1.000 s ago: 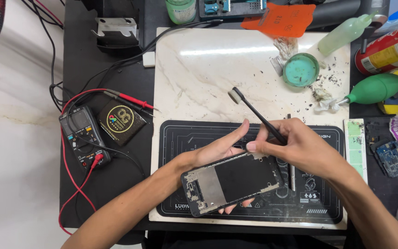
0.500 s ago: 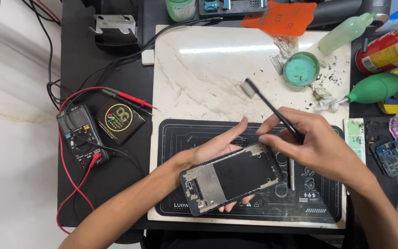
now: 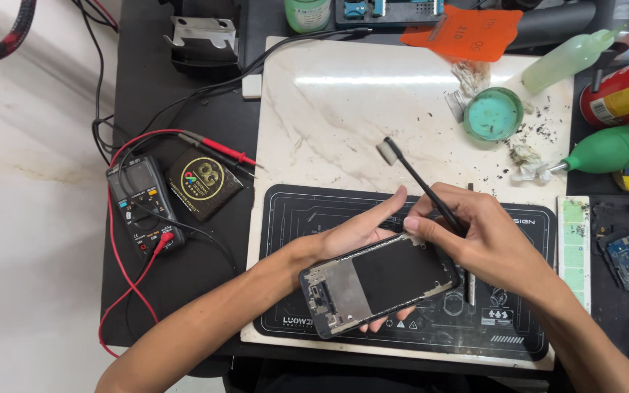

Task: The person cleans the internal frame of a disassembled phone using a brush and subsequently removes the back cover of another phone using a thin prying tool.

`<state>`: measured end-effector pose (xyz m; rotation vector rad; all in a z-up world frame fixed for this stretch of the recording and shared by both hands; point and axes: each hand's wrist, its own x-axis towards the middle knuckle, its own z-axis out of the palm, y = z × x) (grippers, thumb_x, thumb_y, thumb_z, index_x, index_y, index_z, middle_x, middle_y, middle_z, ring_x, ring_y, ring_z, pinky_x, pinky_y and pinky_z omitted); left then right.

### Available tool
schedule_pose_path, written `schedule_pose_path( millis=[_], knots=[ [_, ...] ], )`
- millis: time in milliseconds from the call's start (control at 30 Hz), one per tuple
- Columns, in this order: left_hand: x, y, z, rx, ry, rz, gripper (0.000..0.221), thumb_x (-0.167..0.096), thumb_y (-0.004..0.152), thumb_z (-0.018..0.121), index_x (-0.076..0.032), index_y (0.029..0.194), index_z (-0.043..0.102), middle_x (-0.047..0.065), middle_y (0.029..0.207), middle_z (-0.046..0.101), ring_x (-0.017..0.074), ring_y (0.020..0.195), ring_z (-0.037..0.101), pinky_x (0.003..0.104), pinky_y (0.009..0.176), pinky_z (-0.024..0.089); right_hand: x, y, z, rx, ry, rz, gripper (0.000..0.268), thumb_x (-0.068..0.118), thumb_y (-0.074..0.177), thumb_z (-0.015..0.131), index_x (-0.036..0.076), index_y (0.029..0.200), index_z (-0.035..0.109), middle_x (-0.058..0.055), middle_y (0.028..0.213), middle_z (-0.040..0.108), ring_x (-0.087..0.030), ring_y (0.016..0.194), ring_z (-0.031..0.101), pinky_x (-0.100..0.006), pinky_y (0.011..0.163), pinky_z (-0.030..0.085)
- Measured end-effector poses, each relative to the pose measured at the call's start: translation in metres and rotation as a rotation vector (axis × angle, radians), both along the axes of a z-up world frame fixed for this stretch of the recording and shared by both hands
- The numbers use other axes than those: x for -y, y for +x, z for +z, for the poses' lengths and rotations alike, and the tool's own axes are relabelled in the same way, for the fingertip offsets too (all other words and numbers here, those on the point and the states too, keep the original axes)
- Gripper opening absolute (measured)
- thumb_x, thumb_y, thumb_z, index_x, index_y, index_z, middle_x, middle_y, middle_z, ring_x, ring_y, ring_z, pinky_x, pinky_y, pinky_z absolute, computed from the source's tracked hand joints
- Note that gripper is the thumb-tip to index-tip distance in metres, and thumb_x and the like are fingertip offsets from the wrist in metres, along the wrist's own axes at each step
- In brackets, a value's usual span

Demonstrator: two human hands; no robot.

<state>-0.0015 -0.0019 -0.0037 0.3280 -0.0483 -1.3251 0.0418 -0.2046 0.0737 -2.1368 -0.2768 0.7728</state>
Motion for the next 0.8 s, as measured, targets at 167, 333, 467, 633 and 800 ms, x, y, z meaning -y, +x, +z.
schedule_pose_path(
  millis=[167, 333, 467, 633, 800],
  knots=[
    [0.001, 0.0, 0.001, 0.027, 0.023, 0.051, 0.1, -0.087, 0.1, 0.023, 0.006, 0.12, 0.056, 0.028, 0.088, 0.066, 0.0335, 0.064, 0.071, 0.041, 0.051, 0.06, -0.001, -0.006, -0.01, 0.018, 0.094, -0.073, 0.025, 0.029, 0.091, 0.07, 0.005, 0.087, 0.071, 0.002, 0.065, 0.063, -0.006, 0.059, 0.052, -0.025, 0.052, 0.04],
    [-0.001, -0.002, 0.002, 0.085, 0.033, 0.068, 0.1, -0.085, 0.103, 0.024, 0.007, 0.124, 0.057, 0.026, 0.09, 0.066, 0.0318, 0.067, 0.07, 0.042, 0.056, 0.061, 0.014, -0.002, -0.018, 0.085, 0.065, -0.199, 0.021, 0.028, 0.094, 0.067, 0.007, 0.093, 0.07, 0.002, 0.056, 0.052, -0.008, 0.047, 0.038, -0.028, 0.046, 0.024],
    [0.002, -0.003, -0.001, 0.073, -0.024, 0.147, 0.099, -0.083, 0.106, 0.023, 0.009, 0.122, 0.057, 0.025, 0.09, 0.067, 0.0318, 0.07, 0.071, 0.043, 0.059, 0.062, 0.035, 0.0, -0.013, 0.205, 0.075, -0.219, 0.033, 0.025, 0.107, 0.062, 0.002, 0.084, 0.062, 0.002, 0.06, 0.044, -0.007, 0.053, 0.034, -0.028, 0.048, 0.023],
    [0.002, 0.0, 0.0, 0.108, 0.0, 0.316, 0.097, -0.083, 0.103, 0.019, 0.003, 0.133, 0.054, 0.024, 0.097, 0.067, 0.032, 0.073, 0.072, 0.043, 0.061, 0.062, 0.037, 0.001, 0.023, 0.252, -0.065, -0.018, 0.028, 0.023, 0.105, 0.052, 0.003, 0.091, 0.063, -0.005, 0.057, 0.051, -0.015, 0.052, 0.042, -0.032, 0.046, 0.036],
    [0.009, -0.005, -0.002, 0.235, 0.092, 0.414, 0.108, -0.088, 0.098, 0.012, 0.004, 0.134, 0.053, 0.022, 0.095, 0.065, 0.0291, 0.071, 0.07, 0.041, 0.059, 0.061, 0.02, -0.005, 0.051, 0.354, -0.39, 0.025, 0.04, 0.026, 0.093, 0.062, 0.009, 0.129, 0.058, -0.014, 0.075, 0.07, -0.028, 0.054, 0.069, -0.041, 0.048, 0.05]
  ],
)
